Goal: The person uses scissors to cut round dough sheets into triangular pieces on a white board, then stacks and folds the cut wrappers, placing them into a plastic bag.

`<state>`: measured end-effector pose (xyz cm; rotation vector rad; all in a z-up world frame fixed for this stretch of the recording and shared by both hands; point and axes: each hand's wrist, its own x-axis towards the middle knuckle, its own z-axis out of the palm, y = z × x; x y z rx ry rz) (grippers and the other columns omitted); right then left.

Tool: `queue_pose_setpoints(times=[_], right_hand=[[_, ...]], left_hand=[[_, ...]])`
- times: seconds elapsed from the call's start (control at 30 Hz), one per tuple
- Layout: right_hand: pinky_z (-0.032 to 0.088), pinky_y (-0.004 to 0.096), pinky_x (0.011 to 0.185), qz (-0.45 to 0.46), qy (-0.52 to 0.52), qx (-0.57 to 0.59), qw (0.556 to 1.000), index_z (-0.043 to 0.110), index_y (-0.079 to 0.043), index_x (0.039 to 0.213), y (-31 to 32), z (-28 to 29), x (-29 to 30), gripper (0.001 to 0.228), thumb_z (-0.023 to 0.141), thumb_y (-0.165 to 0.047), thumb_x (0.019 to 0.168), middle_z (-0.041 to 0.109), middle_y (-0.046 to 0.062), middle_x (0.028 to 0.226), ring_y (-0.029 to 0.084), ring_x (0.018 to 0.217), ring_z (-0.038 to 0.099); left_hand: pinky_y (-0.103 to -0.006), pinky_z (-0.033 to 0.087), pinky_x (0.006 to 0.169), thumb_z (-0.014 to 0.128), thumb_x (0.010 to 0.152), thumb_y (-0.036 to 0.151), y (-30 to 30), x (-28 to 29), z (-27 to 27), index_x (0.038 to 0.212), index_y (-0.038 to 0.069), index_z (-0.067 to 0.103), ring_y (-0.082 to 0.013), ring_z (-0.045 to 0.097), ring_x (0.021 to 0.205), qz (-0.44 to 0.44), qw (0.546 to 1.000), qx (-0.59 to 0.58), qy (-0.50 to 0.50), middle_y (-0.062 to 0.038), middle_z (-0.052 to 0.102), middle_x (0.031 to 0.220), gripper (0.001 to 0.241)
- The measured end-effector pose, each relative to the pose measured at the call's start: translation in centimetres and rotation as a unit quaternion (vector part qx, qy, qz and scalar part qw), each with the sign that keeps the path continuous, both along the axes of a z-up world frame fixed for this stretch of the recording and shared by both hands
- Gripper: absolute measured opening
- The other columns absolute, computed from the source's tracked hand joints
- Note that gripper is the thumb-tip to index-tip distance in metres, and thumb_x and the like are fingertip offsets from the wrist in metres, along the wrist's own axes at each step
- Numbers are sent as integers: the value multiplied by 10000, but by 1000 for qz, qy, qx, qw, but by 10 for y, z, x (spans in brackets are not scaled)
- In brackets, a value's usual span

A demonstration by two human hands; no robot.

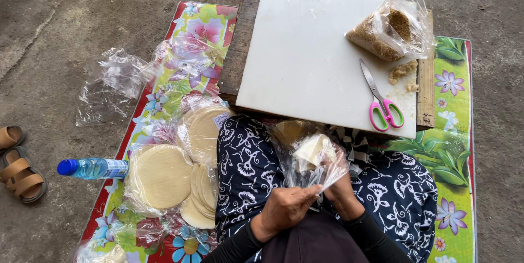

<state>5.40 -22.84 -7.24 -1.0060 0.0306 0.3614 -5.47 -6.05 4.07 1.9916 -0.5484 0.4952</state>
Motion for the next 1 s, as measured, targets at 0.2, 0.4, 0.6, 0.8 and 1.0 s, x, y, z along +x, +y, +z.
queue_pose_setpoints(times=[0.2, 0.4, 0.6, 0.8, 1.0], right_hand=[[582, 353, 952, 125, -24, -57, 990, 356, -103, 1492, 11, -36, -1, 659, 653, -222, 915, 615, 187, 1353, 273, 1193, 647], [560, 372, 978, 105, -32, -70, 991, 422, -69, 1463, 26, 6, 45, 678, 726, -220, 876, 614, 172, 1341, 260, 1190, 635], [538, 390, 1004, 202, -61, -113, 971, 488, -35, 1434, 28, 23, 54, 698, 800, -219, 837, 614, 158, 1330, 247, 1186, 624], [565, 366, 965, 197, -76, -15, 977, 494, -23, 1408, 14, 0, 64, 639, 778, -184, 858, 641, 150, 1272, 234, 1138, 651], [576, 338, 955, 147, -62, -152, 975, 496, -18, 1381, 19, -19, 74, 568, 722, -173, 883, 649, 140, 1270, 209, 1140, 659]], left_hand=[[-304, 525, 492, 762, 976, 157, -14, 0, 7, 1204, 89, 745, -185, 667, 560, -26, 999, 15, 30, -78, 697, 707, 239], [-284, 591, 606, 745, 999, 141, -16, -8, 11, 1230, 101, 735, -189, 739, 706, -103, 993, -15, 50, -93, 756, 865, 235], [-267, 621, 664, 751, 989, 154, -12, -6, 7, 1171, 97, 750, -192, 774, 783, -109, 990, -18, 86, -89, 782, 952, 191], [-262, 629, 676, 753, 990, 171, -14, -6, -2, 1154, 92, 756, -187, 777, 791, -137, 983, -33, 115, -92, 783, 975, 182], [-252, 629, 682, 758, 985, 169, -14, -7, -3, 1145, 97, 759, -188, 780, 801, -134, 983, -28, 119, -91, 785, 982, 176]])
